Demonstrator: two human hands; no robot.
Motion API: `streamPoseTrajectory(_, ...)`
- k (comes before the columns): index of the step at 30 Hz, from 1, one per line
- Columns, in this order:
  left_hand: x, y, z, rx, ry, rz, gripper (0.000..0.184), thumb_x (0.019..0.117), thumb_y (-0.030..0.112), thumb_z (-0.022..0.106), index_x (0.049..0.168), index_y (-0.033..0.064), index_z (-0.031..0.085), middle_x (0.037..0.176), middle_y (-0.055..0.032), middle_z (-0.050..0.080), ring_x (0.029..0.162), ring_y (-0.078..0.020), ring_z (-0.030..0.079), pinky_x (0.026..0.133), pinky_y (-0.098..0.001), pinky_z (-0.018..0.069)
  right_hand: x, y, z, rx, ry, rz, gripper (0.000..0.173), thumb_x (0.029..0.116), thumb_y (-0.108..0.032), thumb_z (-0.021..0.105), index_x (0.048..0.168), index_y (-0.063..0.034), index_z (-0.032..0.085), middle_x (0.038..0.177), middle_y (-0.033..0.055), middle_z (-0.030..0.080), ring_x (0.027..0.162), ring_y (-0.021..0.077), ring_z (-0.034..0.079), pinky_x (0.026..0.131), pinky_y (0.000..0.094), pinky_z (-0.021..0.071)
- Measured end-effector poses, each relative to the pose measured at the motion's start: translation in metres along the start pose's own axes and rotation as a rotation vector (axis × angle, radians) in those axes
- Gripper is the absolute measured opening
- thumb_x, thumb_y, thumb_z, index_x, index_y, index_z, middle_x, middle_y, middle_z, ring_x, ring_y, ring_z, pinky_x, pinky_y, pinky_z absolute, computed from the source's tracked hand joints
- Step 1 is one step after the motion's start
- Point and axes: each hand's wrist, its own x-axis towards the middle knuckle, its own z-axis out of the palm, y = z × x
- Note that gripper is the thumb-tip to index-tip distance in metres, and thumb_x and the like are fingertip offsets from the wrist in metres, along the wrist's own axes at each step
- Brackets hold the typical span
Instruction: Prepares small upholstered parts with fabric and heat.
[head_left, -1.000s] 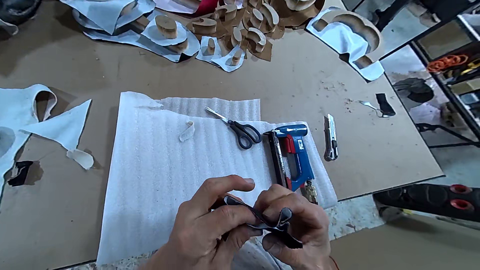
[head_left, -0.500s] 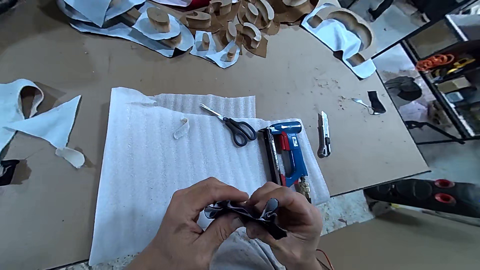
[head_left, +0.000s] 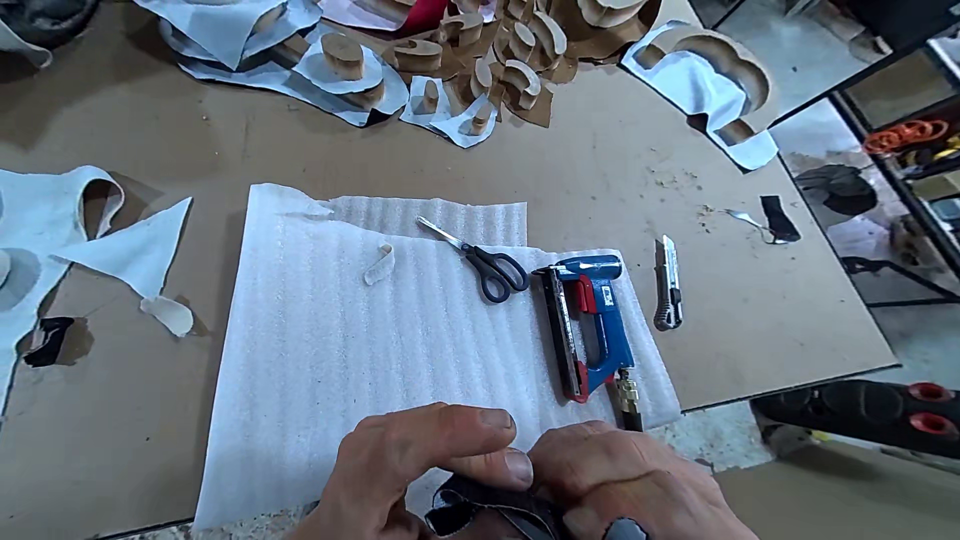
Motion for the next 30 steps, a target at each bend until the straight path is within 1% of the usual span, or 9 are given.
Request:
streamPoseTrajectory(2, 0.001, 0.0, 0.0, -0.021, 0.005, -0.003, 0.049, 0.0956, 0.009, 0.072, 0.139, 0.0137, 0.05, 0.113, -0.0016, 0.074, 0.102, -0.0115, 0.073, 0.093, -0.0255, 0.0601, 0.0, -0.001, 0.001, 0.002, 0.008, -0.021, 0.02, 0.0929, -0.015, 0.076, 0.098, -0.0059, 0.06, 0.1, 0.0059, 0.068, 0.093, 0.0132, 0.07, 0.082, 0.0267, 0.0613)
streamPoseTrajectory(5, 0.003, -0.007, -0.002, -0.076, -0.006, -0.014, 0.056, 0.0956, 0.019, 0.072, 0.146, 0.0179, 0.046, 0.121, -0.0009, 0.071, 0.11, -0.0117, 0.069, 0.098, -0.0257, 0.0557, 0.003, -0.001, 0.003, 0.018, 0.012, -0.045, 0.014, 0.0963, -0.017, 0.071, 0.099, -0.0051, 0.063, 0.097, 0.0068, 0.068, 0.092, 0.015, 0.071, 0.082, 0.0286, 0.0621)
streamPoseTrajectory(7, 0.003, -0.011, -0.002, -0.067, -0.01, -0.004, 0.051, 0.0954, 0.023, 0.069, 0.142, 0.0148, 0.049, 0.119, -0.0033, 0.071, 0.11, -0.0126, 0.068, 0.097, -0.0265, 0.0552, 0.006, 0.0, 0.002, 0.047, -0.003, -0.047, 0.013, 0.0987, -0.016, 0.068, 0.1, -0.0044, 0.064, 0.098, 0.0077, 0.068, 0.093, 0.0156, 0.071, 0.083, 0.0294, 0.062)
streamPoseTrajectory(9, 0.002, -0.013, -0.003, -0.034, -0.021, 0.014, 0.04, 0.0968, 0.023, 0.068, 0.133, 0.0106, 0.056, 0.115, -0.0053, 0.07, 0.108, -0.0131, 0.067, 0.096, -0.0272, 0.0556, 0.005, 0.003, 0.002, 0.069, 0.014, -0.029, 0.011, 0.0986, -0.015, 0.068, 0.104, -0.0056, 0.064, 0.102, 0.0065, 0.068, 0.096, 0.0145, 0.071, 0.085, 0.0288, 0.0617)
streamPoseTrajectory(13, 0.003, -0.015, -0.004, -0.088, -0.011, 0.049, 0.02, 0.0994, 0.015, 0.066, 0.117, 0.0067, 0.066, 0.106, -0.0067, 0.069, 0.101, -0.0135, 0.068, 0.089, -0.0278, 0.0576, 0.008, 0.007, 0.003, 0.152, 0.041, 0.017, 0.012, 0.0992, -0.016, 0.067, 0.106, -0.0071, 0.062, 0.104, 0.0055, 0.069, 0.098, 0.0142, 0.071, 0.084, 0.0277, 0.0617)
streamPoseTrajectory(18, 0.005, -0.014, -0.005, -0.066, -0.025, 0.005, 0.028, 0.0972, 0.021, 0.07, 0.121, 0.0068, 0.066, 0.107, -0.0053, 0.069, 0.102, -0.0097, 0.066, 0.09, -0.0238, 0.0555, 0.007, 0.016, 0.005, 0.192, 0.061, 0.047, 0.017, 0.1008, -0.023, 0.066, 0.111, -0.0096, 0.064, 0.107, 0.0013, 0.069, 0.101, 0.0096, 0.069, 0.087, 0.0236, 0.0591)
streamPoseTrajectory(22, 0.008, -0.013, -0.005, 0.006, -0.053, 0.004, 0.026, 0.0963, 0.018, 0.073, 0.117, 0.004, 0.067, 0.104, -0.0062, 0.069, 0.099, -0.0091, 0.066, 0.089, -0.0227, 0.0551, 0.004, 0.021, 0.004, 0.173, 0.079, 0.047, 0.02, 0.0961, -0.021, 0.073, 0.11, -0.0097, 0.064, 0.105, 0.0007, 0.068, 0.099, 0.0087, 0.069, 0.084, 0.0217, 0.0588)
streamPoseTrajectory(25, 0.005, -0.017, -0.004, 0.11, -0.037, 0.06, 0.02, 0.0962, 0.013, 0.071, 0.114, 0.005, 0.067, 0.102, -0.006, 0.069, 0.096, -0.0102, 0.066, 0.086, -0.0224, 0.0553, 0.001, 0.022, 0.006, 0.162, 0.095, 0.054, 0.02, 0.0963, -0.022, 0.073, 0.109, -0.0103, 0.063, 0.103, 0.0003, 0.068, 0.097, 0.0084, 0.069, 0.083, 0.0215, 0.0592)
streamPoseTrajectory(30, 0.006, -0.014, -0.001, 0.342, -0.054, 0.15, 0.014, 0.1002, 0.017, 0.062, 0.109, 0.0062, 0.063, 0.099, -0.0062, 0.065, 0.094, -0.0127, 0.064, 0.086, -0.0231, 0.0535, 0.0, 0.018, 0.01, 0.125, 0.104, 0.055, 0.019, 0.0979, -0.024, 0.071, 0.108, -0.0112, 0.062, 0.103, -0.0013, 0.068, 0.099, 0.0067, 0.068, 0.086, 0.0205, 0.0578)
